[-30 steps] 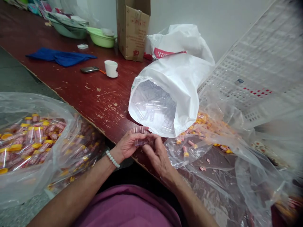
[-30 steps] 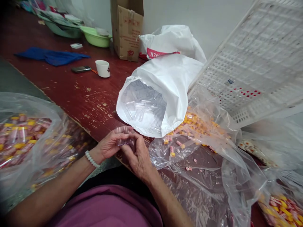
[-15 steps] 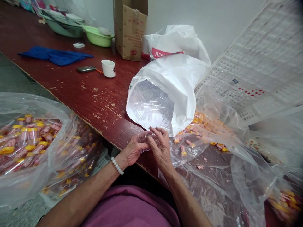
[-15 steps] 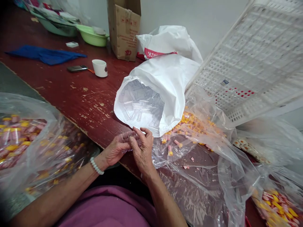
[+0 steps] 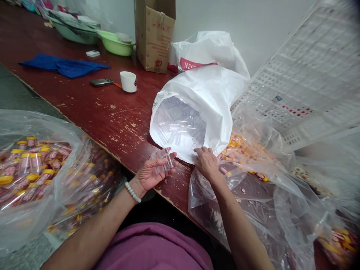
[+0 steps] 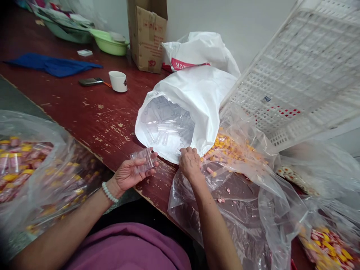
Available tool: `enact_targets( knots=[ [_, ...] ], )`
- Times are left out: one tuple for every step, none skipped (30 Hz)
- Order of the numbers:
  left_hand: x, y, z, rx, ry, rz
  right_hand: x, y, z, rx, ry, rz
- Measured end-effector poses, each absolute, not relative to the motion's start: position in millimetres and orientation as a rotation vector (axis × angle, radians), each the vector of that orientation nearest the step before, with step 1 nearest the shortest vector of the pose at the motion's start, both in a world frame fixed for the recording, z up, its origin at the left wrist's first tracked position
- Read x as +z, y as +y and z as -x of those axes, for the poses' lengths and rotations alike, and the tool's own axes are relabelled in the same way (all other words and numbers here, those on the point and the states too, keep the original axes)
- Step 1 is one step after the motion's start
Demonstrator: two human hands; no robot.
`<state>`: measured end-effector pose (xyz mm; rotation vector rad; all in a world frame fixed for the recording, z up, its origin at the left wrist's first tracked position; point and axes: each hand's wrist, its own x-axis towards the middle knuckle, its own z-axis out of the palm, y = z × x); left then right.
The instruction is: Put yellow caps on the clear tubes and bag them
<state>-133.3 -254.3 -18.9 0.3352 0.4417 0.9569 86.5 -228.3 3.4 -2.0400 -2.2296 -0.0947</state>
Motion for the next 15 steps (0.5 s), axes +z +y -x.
enact_targets(
  knots=[
    [-18.3, -253.6, 133.3, 0.964, 0.444, -0.349, 5.2, -231.9, -85.7, -0.049, -2.164, 1.960],
    [-17.6, -253.1, 132.7, 0.967, 0.447, -0.368, 7.4, -236.8, -83.4, 0.035, -2.074, 1.873],
    [-16.8, -253.1, 131.4, 0.968, 0.451, -0.392, 9.8, -242.8, -79.7, 0.163, -1.967, 1.780],
    [-15.8, -253.5, 129.4, 0.970, 0.454, -0.421, 12.1, -249.9, -74.6, 0.329, -1.853, 1.682],
    [-14.8, -254.3, 126.7, 0.971, 0.460, -0.451, 14.0, -257.6, -68.6, 0.514, -1.740, 1.580],
    [-13.8, -255.5, 123.3, 0.974, 0.468, -0.481, 15.4, -265.7, -62.0, 0.689, -1.635, 1.482],
    [-13.1, -257.1, 119.4, 0.979, 0.476, -0.511, 16.0, -273.7, -55.5, 0.829, -1.547, 1.400],
    [-12.7, -259.0, 115.1, 0.986, 0.482, -0.541, 16.0, -281.1, -49.7, 0.920, -1.490, 1.346],
    [-12.6, -261.2, 110.8, 0.991, 0.485, -0.575, 15.3, -287.8, -44.9, 0.951, -1.468, 1.329],
    [-12.8, -263.6, 106.5, 0.994, 0.487, -0.612, 14.0, -293.3, -41.5, 0.930, -1.472, 1.347],
    [-13.2, -265.9, 102.6, 0.998, 0.491, -0.653, 12.2, -297.8, -39.7, 0.872, -1.494, 1.381],
    [-13.8, -268.2, 99.2, 1.004, 0.500, -0.699, 10.0, -301.3, -39.2, 0.793, -1.522, 1.415],
    [-14.3, -270.2, 96.2, 1.008, 0.514, -0.750, 7.7, -304.2, -39.7, 0.709, -1.548, 1.442],
    [-14.6, -272.1, 93.8, 1.007, 0.533, -0.804, 5.3, -307.0, -40.8, 0.635, -1.574, 1.455],
    [-14.9, -273.7, 91.7, 1.004, 0.554, -0.856, 3.0, -310.0, -42.1, 0.583, -1.602, 1.456]
  ],
)
